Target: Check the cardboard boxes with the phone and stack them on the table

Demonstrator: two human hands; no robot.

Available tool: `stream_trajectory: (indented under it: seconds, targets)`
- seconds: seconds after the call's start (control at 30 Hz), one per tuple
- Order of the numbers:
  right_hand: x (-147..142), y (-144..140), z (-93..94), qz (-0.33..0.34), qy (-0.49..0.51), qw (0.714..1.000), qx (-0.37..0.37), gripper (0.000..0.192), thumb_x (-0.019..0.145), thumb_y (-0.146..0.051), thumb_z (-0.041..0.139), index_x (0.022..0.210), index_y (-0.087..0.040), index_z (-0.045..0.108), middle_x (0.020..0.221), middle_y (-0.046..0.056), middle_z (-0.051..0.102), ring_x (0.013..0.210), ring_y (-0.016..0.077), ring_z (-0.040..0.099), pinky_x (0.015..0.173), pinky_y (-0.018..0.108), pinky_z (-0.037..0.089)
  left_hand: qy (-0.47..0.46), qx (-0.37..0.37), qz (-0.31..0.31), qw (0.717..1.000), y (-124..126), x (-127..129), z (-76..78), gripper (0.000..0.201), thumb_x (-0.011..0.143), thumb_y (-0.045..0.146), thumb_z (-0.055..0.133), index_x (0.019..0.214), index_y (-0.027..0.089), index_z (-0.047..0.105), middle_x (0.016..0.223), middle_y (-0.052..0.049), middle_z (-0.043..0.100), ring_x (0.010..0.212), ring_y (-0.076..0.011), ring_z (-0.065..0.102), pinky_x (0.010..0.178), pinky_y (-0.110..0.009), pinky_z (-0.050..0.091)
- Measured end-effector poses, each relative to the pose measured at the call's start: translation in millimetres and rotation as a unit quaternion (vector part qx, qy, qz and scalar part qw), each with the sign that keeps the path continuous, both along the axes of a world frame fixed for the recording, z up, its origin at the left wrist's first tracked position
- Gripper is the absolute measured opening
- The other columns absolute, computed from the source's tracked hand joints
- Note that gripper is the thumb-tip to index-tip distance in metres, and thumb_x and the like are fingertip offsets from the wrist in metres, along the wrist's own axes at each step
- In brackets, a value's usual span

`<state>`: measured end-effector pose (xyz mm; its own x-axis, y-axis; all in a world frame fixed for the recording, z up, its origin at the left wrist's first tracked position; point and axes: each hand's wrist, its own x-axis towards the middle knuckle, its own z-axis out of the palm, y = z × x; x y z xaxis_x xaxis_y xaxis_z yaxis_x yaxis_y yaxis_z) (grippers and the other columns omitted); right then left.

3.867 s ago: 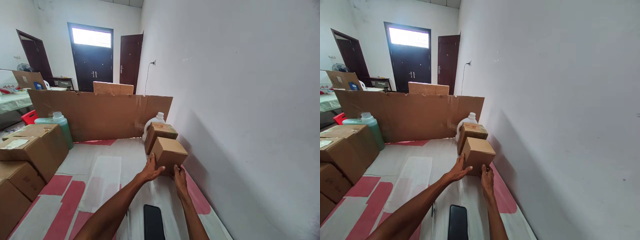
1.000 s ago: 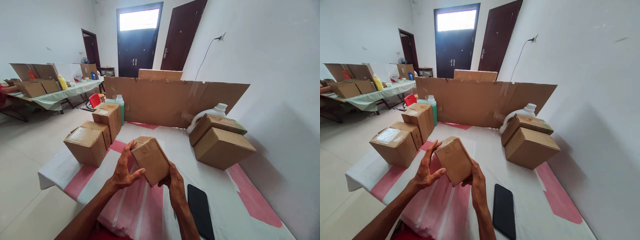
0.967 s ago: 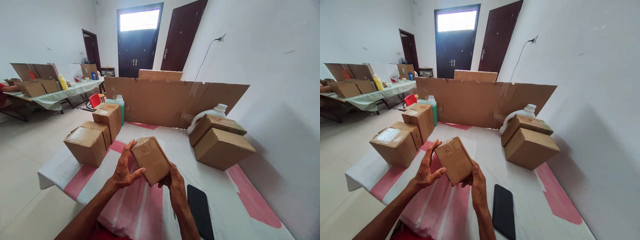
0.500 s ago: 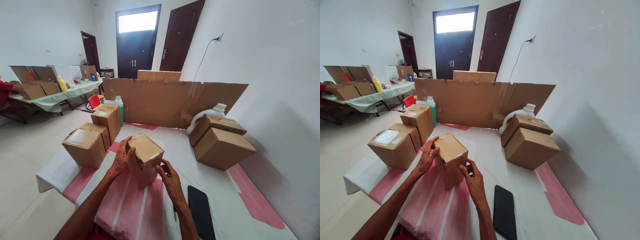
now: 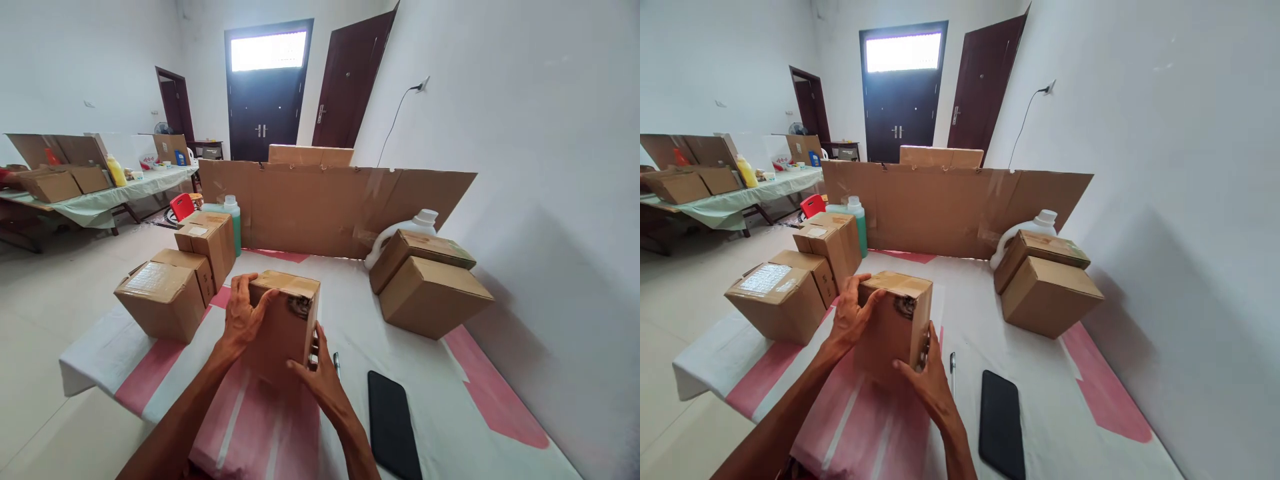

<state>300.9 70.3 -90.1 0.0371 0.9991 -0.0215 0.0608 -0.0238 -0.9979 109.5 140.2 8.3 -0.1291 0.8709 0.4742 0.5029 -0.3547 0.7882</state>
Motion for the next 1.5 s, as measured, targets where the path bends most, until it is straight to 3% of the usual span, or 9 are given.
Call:
stream_trajectory:
  seconds: [0.17,0.4,0.57,0.7,0.83,0.93,1.07,1.23,1.5]
  targets:
    - [-1.5,-33.9,7.4,0.048,0.038,0.997,-0.044,0.108,0.072,-0.045,0.086,0.162,-0.033,0.028,0.144,0.013,0.060,0.122,0.0331,0.065,0.097,0.051,0.056,0.115,0.090,0.018,0.989,-36.3,0.6,1.4,0.050,0.091,0.055,0.069,0.130,0.024,0.060,0.144,-0.013,0.050,0.136,-0.0349,0.049,0.117,-0.056,0.038]
    - [-18.7,-62.4,11.0,0.045,0.044,0.997,-0.035,0.116,0.068,-0.051,0.088,0.164,-0.036,0.024,0.159,0.013,0.046,0.130,0.0314,0.059,0.098,0.047,0.056,0.153,0.089,0.052,0.983,-61.0,7.6,9.0,0.038,0.079,0.046,0.082,0.105,0.023,0.066,0.117,-0.011,0.069,0.117,-0.0363,0.057,0.105,-0.055,0.044]
    - [16.3,-52.7,19.6,-0.005,-0.083,0.995,-0.057,0.079,0.093,-0.074,0.043,0.154,-0.024,0.042,0.136,0.013,0.065,0.118,0.0265,0.066,0.090,0.039,0.055,0.150,0.073,0.079,0.983,-58.0,9.7,8.5,0.036,0.077,0.041,0.082,0.102,0.023,0.066,0.114,-0.010,0.070,0.113,-0.0363,0.057,0.103,-0.054,0.044]
    - [48.9,-39.1,8.7,-0.128,-0.286,0.937,-0.153,0.039,0.088,-0.053,0.063,0.104,-0.017,0.067,0.083,0.011,0.071,0.091,0.0327,0.070,0.078,0.041,0.049,0.169,0.076,0.088,0.979,-50.9,15.4,0.6,0.039,0.086,0.052,0.075,0.108,0.021,0.065,0.117,-0.012,0.069,0.115,-0.0364,0.055,0.103,-0.054,0.043]
    - [56.3,-35.8,-9.5,-0.131,-0.303,0.927,-0.177,0.028,0.072,-0.026,0.075,0.057,-0.025,0.051,0.055,0.003,0.059,0.069,0.0288,0.066,0.068,0.037,0.043,0.232,0.061,0.048,0.970,-49.7,17.2,-4.0,0.072,0.081,0.069,0.073,0.131,0.019,0.057,0.137,-0.019,0.058,0.131,-0.0426,0.046,0.108,-0.060,0.038]
    - [54.5,-36.8,-8.9,-0.138,-0.236,0.953,-0.132,0.031,0.076,-0.036,0.071,0.057,-0.026,0.049,0.050,0.001,0.056,0.053,0.0222,0.059,0.058,0.033,0.040,0.260,0.046,-0.015,0.964,-51.3,12.2,-2.9,0.104,0.068,0.075,0.080,0.147,0.020,0.042,0.146,-0.019,0.049,0.140,-0.0438,0.039,0.115,-0.061,0.033]
    - [45.5,-34.2,27.7,-0.207,-0.075,0.975,-0.009,0.035,0.090,-0.060,0.050,0.085,-0.025,0.053,0.073,0.002,0.067,0.064,0.0209,0.066,0.060,0.033,0.050,0.256,0.031,-0.055,0.965,-51.9,8.9,-1.2,0.111,0.061,0.070,0.087,0.150,0.025,0.037,0.148,-0.017,0.046,0.144,-0.0440,0.035,0.117,-0.062,0.031]
    - [10.2,-27.8,83.8,-0.244,0.207,0.931,0.175,0.027,0.082,-0.042,0.080,0.095,-0.024,0.065,0.090,0.002,0.077,0.074,0.0196,0.072,0.070,0.034,0.057,0.248,0.022,-0.051,0.967,-51.9,19.8,-1.3,0.102,0.061,0.065,0.089,0.142,0.027,0.041,0.147,-0.016,0.047,0.145,-0.0451,0.033,0.115,-0.064,0.031]
    - [-14.0,-24.3,86.8,-0.240,0.066,0.942,0.225,0.018,0.090,-0.038,0.076,0.100,-0.023,0.075,0.098,0.004,0.079,0.083,0.0197,0.073,0.081,0.035,0.058,0.243,0.012,-0.065,0.968,-52.9,28.2,2.1,0.095,0.060,0.056,0.093,0.136,0.027,0.043,0.145,-0.015,0.048,0.147,-0.0440,0.032,0.115,-0.064,0.031]
